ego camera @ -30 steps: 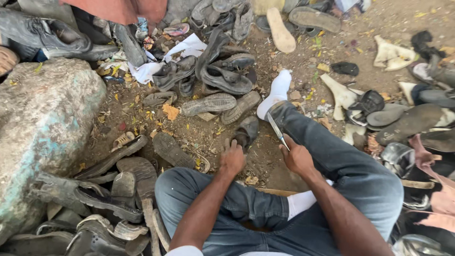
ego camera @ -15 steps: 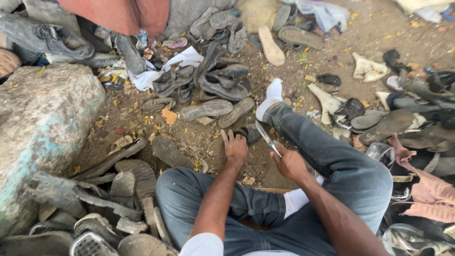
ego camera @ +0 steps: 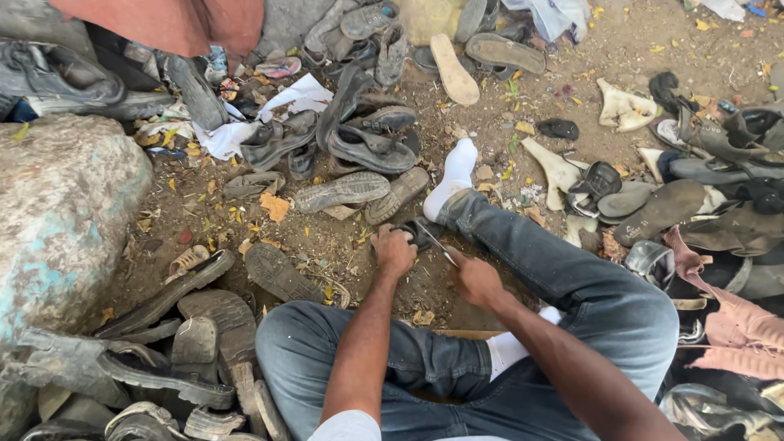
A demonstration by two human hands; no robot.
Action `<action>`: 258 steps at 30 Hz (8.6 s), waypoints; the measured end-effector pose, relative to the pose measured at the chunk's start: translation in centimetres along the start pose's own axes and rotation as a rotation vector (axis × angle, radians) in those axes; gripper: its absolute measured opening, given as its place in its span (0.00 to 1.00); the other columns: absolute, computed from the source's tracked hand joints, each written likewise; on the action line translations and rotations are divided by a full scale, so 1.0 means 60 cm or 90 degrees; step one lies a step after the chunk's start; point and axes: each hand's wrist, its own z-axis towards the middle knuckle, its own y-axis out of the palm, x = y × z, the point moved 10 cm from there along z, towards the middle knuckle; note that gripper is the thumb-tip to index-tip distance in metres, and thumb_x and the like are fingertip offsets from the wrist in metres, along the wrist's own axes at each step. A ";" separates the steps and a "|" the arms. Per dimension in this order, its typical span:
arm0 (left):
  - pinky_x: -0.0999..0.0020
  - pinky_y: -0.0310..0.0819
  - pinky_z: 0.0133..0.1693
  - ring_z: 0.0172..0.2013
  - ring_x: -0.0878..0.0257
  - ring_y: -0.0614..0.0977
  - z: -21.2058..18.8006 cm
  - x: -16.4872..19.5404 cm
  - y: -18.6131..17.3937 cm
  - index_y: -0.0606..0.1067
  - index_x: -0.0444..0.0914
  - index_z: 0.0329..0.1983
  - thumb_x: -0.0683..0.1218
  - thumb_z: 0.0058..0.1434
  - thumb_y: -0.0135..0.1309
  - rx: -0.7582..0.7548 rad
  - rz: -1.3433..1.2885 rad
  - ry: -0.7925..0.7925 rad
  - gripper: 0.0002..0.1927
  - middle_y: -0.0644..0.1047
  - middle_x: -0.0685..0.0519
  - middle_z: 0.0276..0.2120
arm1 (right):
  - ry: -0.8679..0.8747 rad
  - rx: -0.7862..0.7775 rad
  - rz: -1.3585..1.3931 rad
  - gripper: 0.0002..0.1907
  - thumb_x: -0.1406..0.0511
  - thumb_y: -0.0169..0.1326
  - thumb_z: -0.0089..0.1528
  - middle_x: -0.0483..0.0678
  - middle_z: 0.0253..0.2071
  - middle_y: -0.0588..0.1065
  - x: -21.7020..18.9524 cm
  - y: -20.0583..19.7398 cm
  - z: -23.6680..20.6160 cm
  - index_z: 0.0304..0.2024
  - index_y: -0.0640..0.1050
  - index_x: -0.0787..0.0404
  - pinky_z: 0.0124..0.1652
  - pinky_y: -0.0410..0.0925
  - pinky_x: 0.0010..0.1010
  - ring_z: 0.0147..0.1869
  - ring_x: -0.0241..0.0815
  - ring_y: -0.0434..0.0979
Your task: The person sits on the ground and uses a knife to scrape and separate the sole from the upper of several worn shoes. They handle each shoe one at a time, prying at the seam and removing parts of the sole before setting the shoe aside.
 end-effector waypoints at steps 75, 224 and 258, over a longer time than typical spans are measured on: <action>0.69 0.71 0.33 0.29 0.68 0.77 0.015 -0.082 -0.008 0.83 0.29 0.39 0.43 0.57 0.63 0.027 -0.816 -0.171 0.11 0.81 0.56 0.30 | 0.127 -0.006 0.307 0.21 0.63 0.49 0.66 0.68 0.40 0.77 -0.114 0.149 -0.033 0.62 0.72 0.56 0.47 0.69 0.55 0.48 0.70 0.77; 0.64 0.56 0.26 0.25 0.66 0.63 -0.022 -0.066 -0.003 0.67 0.31 0.24 0.46 0.70 0.61 0.373 -0.771 -0.167 0.22 0.66 0.56 0.22 | 0.182 -0.003 0.210 0.22 0.57 0.45 0.67 0.68 0.43 0.78 -0.064 0.082 -0.012 0.63 0.66 0.54 0.50 0.67 0.62 0.50 0.74 0.76; 0.69 0.72 0.39 0.33 0.64 0.78 -0.014 -0.081 0.041 0.78 0.31 0.49 0.36 0.57 0.64 0.117 -1.035 -0.271 0.16 0.80 0.54 0.35 | -0.095 0.151 0.342 0.19 0.60 0.48 0.70 0.66 0.43 0.78 -0.076 0.031 0.000 0.58 0.75 0.65 0.42 0.69 0.51 0.46 0.69 0.78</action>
